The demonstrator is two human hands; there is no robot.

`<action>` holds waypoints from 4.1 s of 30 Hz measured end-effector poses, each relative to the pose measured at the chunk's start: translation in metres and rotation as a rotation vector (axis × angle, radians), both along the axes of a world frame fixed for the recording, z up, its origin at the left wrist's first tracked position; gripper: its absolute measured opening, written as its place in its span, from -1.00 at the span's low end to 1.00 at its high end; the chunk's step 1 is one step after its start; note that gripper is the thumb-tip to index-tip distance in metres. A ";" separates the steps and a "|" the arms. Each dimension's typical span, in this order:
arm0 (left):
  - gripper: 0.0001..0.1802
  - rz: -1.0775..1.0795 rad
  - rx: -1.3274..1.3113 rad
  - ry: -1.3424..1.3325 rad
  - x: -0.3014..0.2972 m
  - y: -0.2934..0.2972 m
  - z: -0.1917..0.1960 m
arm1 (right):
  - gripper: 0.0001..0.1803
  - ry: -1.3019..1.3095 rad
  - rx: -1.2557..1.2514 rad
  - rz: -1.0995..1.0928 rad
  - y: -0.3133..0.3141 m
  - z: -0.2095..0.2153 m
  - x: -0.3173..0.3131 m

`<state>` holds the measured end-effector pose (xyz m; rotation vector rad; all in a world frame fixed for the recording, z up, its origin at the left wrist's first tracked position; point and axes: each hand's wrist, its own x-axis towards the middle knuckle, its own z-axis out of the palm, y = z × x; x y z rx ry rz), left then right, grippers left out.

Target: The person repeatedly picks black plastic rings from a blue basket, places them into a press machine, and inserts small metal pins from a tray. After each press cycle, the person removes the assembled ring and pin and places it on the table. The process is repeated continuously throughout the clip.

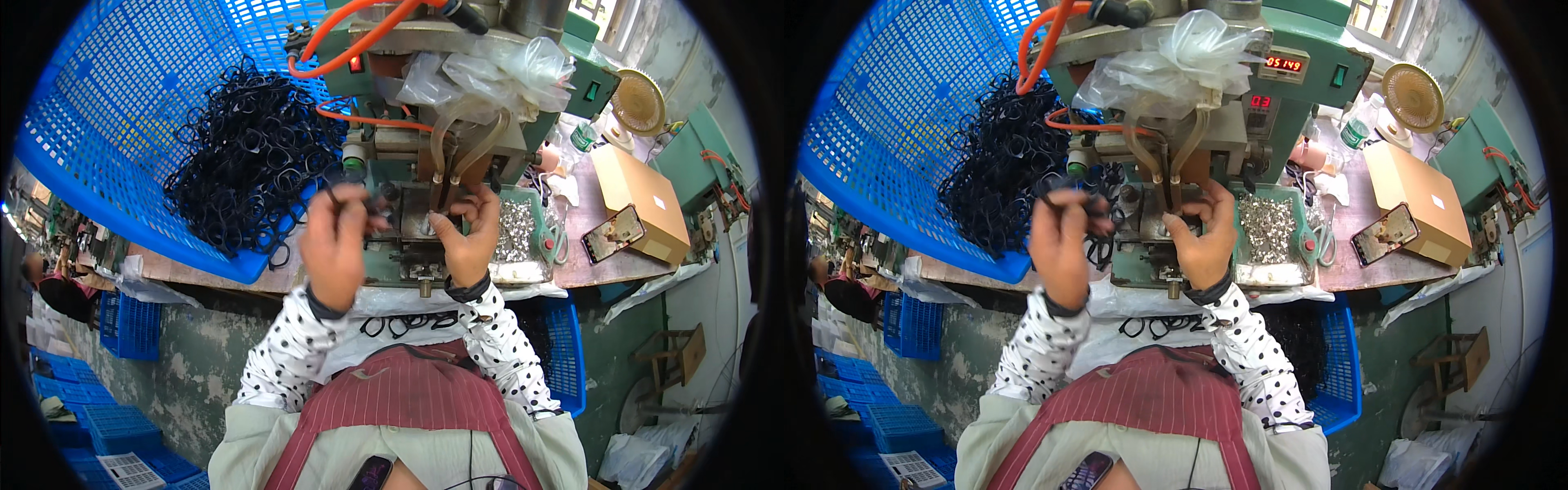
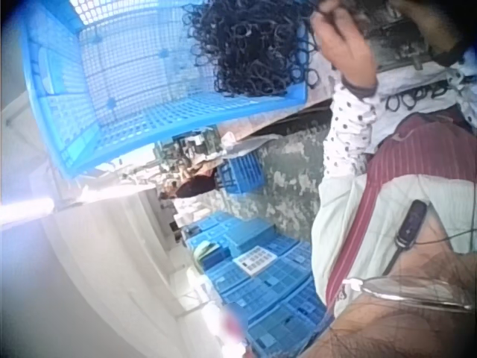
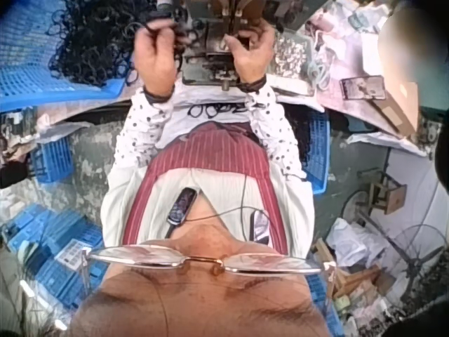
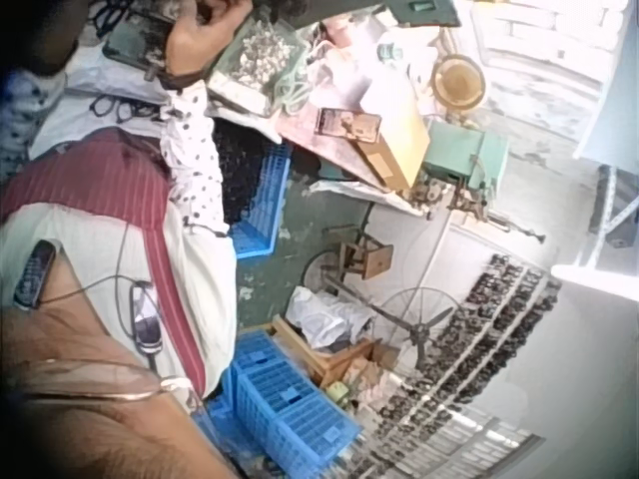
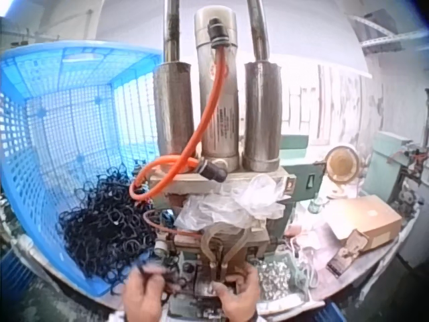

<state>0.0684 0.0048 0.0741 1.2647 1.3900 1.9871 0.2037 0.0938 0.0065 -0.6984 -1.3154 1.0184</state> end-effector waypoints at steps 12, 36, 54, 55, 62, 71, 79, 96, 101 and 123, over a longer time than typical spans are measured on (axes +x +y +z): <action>-0.76 -0.609 -0.420 -0.429 0.026 -0.022 -0.024 | -0.44 -0.145 0.115 -0.072 0.007 0.001 0.013; -0.63 -0.806 -0.664 -0.791 0.034 0.001 -0.037 | -0.89 -0.905 0.103 -0.519 0.069 -0.100 0.131; -0.77 0.452 -0.510 0.988 -0.083 0.043 -0.169 | -0.90 -0.750 0.077 -0.562 0.052 -0.082 0.122; -0.76 0.471 -0.515 0.978 -0.081 0.041 -0.167 | -0.89 -0.753 0.108 -0.562 0.053 -0.084 0.121; -0.80 -0.070 -0.268 -0.337 -0.104 0.024 -0.141 | -0.86 -0.776 0.218 -0.586 0.056 -0.084 0.118; -0.66 0.140 -0.235 -0.258 -0.080 0.017 -0.093 | -0.82 -0.241 -0.079 -0.022 0.016 0.004 0.063; -0.78 0.181 -0.047 0.168 -0.033 0.003 -0.066 | -0.83 -0.259 -0.083 -0.022 0.005 0.012 0.046; -0.77 0.005 0.062 0.185 -0.018 0.021 0.018 | -0.52 -0.114 -0.025 -0.175 -0.008 0.004 0.005; -0.80 -0.006 0.051 0.180 -0.020 0.021 0.023 | -0.44 -0.150 -0.001 -0.178 -0.005 0.002 0.001; -0.49 -0.435 0.377 1.056 0.012 0.016 -0.058 | -0.72 -1.304 -0.041 -0.521 0.049 -0.069 0.144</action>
